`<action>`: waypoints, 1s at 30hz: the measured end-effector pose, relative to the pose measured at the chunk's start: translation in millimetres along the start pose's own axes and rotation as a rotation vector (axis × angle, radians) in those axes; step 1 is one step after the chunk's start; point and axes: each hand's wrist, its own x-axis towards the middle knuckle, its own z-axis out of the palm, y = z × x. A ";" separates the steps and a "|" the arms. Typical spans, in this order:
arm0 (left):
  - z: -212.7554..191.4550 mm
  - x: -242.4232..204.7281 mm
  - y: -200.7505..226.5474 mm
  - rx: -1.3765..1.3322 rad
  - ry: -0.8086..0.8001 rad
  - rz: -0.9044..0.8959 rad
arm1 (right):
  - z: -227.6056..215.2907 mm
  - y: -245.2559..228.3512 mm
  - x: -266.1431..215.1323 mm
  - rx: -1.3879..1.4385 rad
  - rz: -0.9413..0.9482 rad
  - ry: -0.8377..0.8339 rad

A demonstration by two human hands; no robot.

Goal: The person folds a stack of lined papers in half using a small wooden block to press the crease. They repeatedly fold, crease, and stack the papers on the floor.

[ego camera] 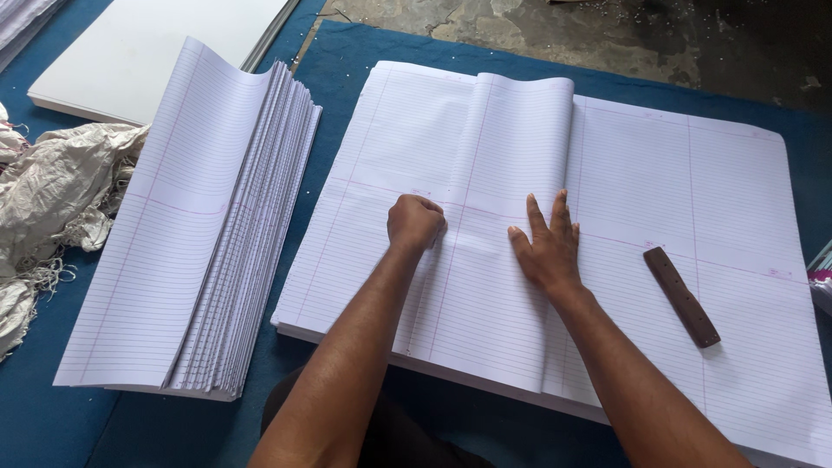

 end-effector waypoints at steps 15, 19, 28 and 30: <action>7.9 -2.3 7.6 0.136 0.114 -0.012 | 6.6 -2.3 0.5 -0.085 0.017 0.029; 10.0 -11.1 13.0 0.208 0.116 -0.010 | 3.7 -4.9 -2.5 -0.084 0.004 0.040; 29.8 -8.4 16.0 0.808 0.164 0.651 | -33.4 0.0 -2.5 0.026 -0.070 0.050; 37.4 -0.6 14.5 0.886 0.173 0.756 | -43.4 10.2 -2.0 0.033 -0.093 0.062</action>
